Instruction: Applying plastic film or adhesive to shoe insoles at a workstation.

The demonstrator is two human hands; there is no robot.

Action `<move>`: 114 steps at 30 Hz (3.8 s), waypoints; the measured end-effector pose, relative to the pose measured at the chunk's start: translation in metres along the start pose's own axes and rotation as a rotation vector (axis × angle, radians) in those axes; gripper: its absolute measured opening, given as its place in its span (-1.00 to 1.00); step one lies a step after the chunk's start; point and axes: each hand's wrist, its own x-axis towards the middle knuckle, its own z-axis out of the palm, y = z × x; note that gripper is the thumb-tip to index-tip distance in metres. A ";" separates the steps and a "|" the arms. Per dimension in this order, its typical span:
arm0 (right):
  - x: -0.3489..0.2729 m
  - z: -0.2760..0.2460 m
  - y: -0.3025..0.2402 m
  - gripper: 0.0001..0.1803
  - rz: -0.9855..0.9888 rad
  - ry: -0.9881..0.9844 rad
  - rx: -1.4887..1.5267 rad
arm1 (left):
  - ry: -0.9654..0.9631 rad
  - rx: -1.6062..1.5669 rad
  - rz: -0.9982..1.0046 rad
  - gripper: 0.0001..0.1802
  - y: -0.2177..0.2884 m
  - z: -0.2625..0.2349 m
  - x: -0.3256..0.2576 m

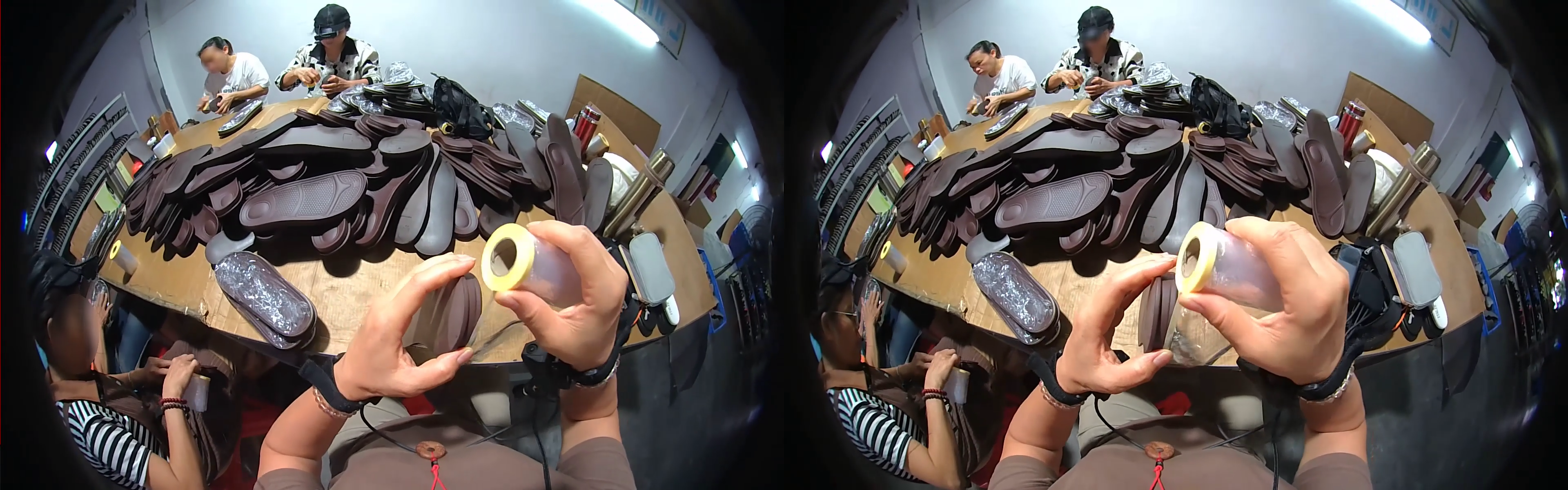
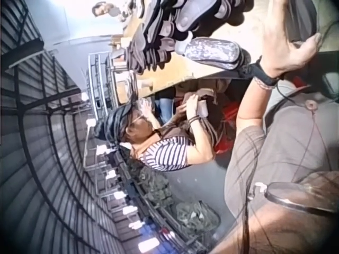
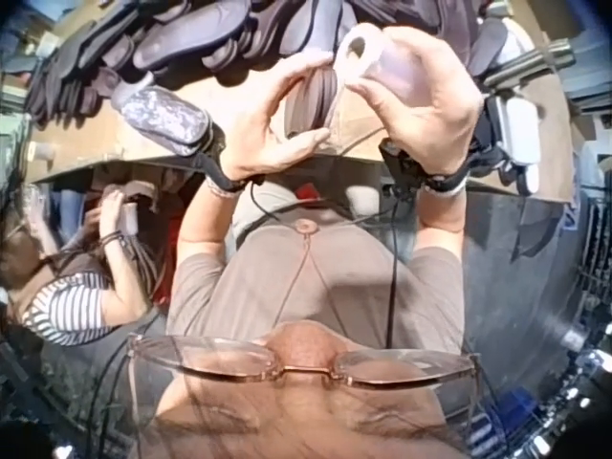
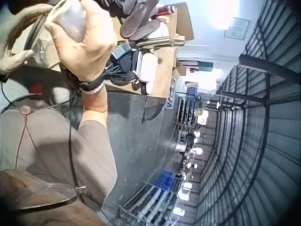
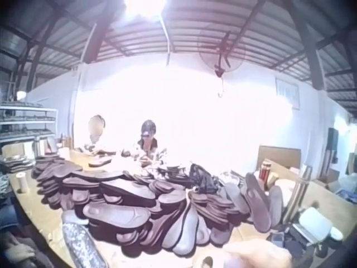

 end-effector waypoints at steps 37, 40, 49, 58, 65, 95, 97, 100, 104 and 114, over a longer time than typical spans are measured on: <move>-0.047 0.006 -0.013 -0.29 0.090 -0.387 -0.088 | 0.095 0.111 0.050 -0.07 -0.011 0.030 -0.042; -0.052 0.011 -0.012 -0.22 0.044 -0.442 -0.073 | 0.124 0.069 -0.062 -0.01 -0.011 0.031 -0.049; -0.064 0.025 0.000 -0.35 0.113 -0.573 0.100 | 0.026 -0.121 -0.413 -0.03 -0.029 0.025 -0.071; -0.075 0.043 0.006 -0.29 0.033 -0.163 0.055 | 0.014 -0.187 -0.391 -0.05 -0.043 0.012 -0.074; -0.072 0.055 0.010 -0.31 0.048 -0.138 -0.084 | -0.017 -0.150 -0.352 -0.04 -0.044 0.010 -0.073; -0.079 0.070 0.007 -0.24 0.161 -0.508 -0.047 | 0.096 0.125 -0.371 -0.39 -0.048 0.025 -0.089; -0.080 0.071 0.011 -0.22 0.180 -0.538 0.021 | 0.111 0.179 -0.338 -0.40 -0.048 0.029 -0.091; -0.085 0.073 0.019 -0.25 0.227 -0.578 0.127 | 0.192 0.015 -0.392 -0.37 -0.048 0.033 -0.096; -0.086 0.074 0.023 -0.34 0.259 -0.488 0.232 | 0.161 0.026 -0.398 -0.36 -0.052 0.032 -0.105; -0.096 0.093 0.021 -0.29 0.244 -0.225 -0.004 | 0.158 0.082 -0.356 -0.33 -0.056 0.031 -0.102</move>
